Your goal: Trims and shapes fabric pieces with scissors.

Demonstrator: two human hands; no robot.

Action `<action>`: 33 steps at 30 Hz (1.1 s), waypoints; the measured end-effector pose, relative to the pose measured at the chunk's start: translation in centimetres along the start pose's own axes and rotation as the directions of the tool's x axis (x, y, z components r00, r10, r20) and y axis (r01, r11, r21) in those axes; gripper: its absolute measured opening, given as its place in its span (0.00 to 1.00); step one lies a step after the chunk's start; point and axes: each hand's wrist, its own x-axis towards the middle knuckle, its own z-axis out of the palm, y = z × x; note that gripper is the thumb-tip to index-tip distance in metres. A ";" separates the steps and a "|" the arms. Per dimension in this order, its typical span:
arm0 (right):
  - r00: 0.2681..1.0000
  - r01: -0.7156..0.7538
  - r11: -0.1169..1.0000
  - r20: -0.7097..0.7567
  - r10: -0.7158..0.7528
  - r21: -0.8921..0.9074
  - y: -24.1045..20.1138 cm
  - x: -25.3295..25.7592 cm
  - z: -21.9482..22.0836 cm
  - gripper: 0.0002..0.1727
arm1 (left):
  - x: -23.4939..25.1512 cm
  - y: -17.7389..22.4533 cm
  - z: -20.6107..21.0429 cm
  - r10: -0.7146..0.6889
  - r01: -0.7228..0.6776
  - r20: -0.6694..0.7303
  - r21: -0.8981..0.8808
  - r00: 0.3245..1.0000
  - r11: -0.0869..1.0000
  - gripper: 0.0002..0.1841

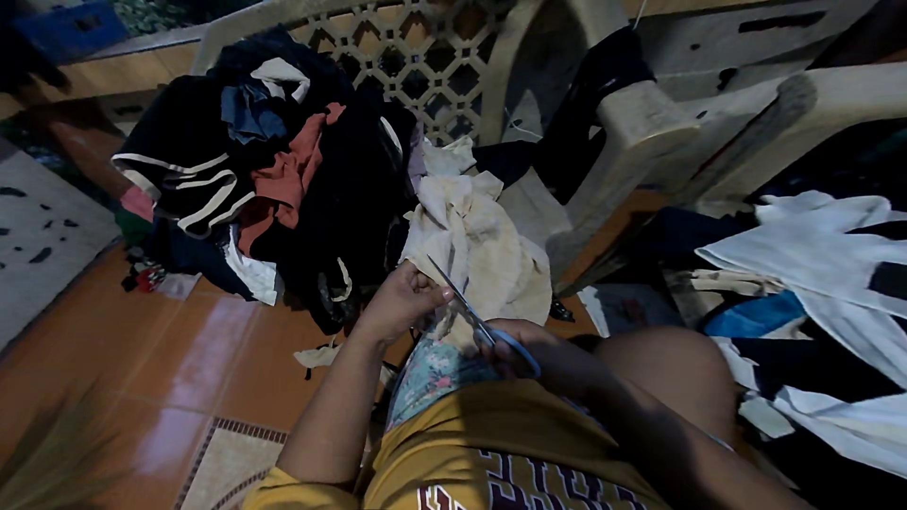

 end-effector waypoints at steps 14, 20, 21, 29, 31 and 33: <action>0.997 0.043 0.999 0.058 -0.044 0.031 0.3 -0.1 -0.3 0.20 | -0.2 0.2 0.2 -0.026 0.017 0.150 0.060 0.988 0.998 0.16; 0.999 0.027 1.000 0.032 -0.027 0.001 0.0 -0.2 -0.3 0.22 | -0.1 0.1 -0.1 -0.050 0.029 0.229 0.097 0.972 0.995 0.13; 0.999 0.025 1.000 0.025 -0.025 -0.008 0.0 -0.2 -0.3 0.21 | -0.1 0.1 -0.1 -0.053 0.031 0.234 0.099 0.971 0.995 0.13; 1.000 0.023 0.999 0.012 -0.023 -0.046 0.2 -0.3 -0.6 0.11 | -0.8 1.2 -1.6 -0.041 0.032 0.051 0.172 0.998 0.985 0.16; 1.000 0.019 0.998 0.005 -0.019 -0.053 0.2 -0.2 -0.6 0.11 | -0.8 1.2 -2.2 -0.007 0.014 -0.042 0.144 0.999 0.990 0.10; 1.000 0.021 0.998 0.012 -0.020 -0.061 0.2 -0.1 -0.5 0.11 | -0.7 1.1 -2.0 0.014 -0.001 -0.128 0.097 0.992 0.995 0.06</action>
